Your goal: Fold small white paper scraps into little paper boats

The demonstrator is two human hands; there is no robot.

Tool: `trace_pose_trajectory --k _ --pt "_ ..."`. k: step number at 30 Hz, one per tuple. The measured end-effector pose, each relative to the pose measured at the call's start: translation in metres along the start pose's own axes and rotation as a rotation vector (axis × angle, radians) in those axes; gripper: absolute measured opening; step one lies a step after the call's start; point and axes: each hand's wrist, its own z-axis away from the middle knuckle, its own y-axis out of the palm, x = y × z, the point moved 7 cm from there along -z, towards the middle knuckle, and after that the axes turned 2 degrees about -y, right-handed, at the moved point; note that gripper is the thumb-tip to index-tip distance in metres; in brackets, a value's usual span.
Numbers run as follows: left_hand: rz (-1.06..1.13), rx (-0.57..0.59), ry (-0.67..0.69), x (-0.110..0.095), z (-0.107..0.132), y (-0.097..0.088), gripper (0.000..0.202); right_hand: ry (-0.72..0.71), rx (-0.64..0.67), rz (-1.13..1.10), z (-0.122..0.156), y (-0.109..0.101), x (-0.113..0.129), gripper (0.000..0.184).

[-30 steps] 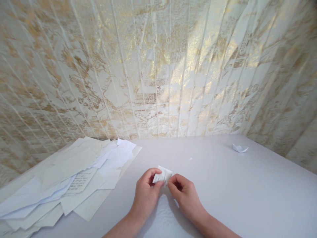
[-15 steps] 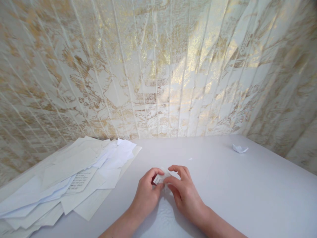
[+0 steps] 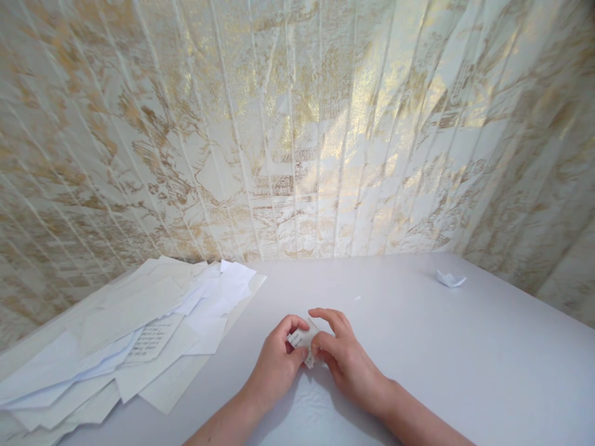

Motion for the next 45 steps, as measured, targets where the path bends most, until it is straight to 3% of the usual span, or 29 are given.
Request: trace_pose_trajectory --k 6,12,15,20,25,33,38,41,45 --pt "0.075 0.007 -0.042 0.001 0.001 0.004 0.029 0.059 -0.001 -0.099 0.0 0.002 -0.004 0.033" --pt "0.111 0.072 0.021 0.001 0.0 0.009 0.036 0.14 -0.032 -0.308 0.002 0.003 -0.005 0.031" --pt "0.176 0.093 0.02 0.006 0.0 0.011 0.042 0.274 -0.097 -0.408 0.004 0.005 -0.014 0.036" --pt "0.329 0.15 -0.002 0.002 0.004 0.014 0.044 0.617 -0.177 -0.664 0.012 0.016 -0.036 0.037" --pt "0.394 0.199 -0.069 -0.002 0.008 0.02 0.045 0.729 -0.384 -0.842 0.017 0.013 -0.04 0.028" --pt "0.281 -0.024 -0.066 0.002 0.001 0.005 0.022 0.676 -0.428 -0.962 0.016 0.017 -0.038 0.041" --pt "0.187 -0.09 -0.003 0.004 0.0 -0.004 0.019 0.653 -0.254 -0.777 0.015 0.016 -0.037 0.006" --pt "0.232 -0.146 -0.034 0.008 0.0 -0.008 0.022 0.49 -0.297 -0.617 0.011 0.004 -0.031 0.007" --pt "0.464 -0.017 -0.154 0.011 0.0 0.003 0.017 0.347 -0.375 -0.516 0.01 -0.006 -0.026 0.014"
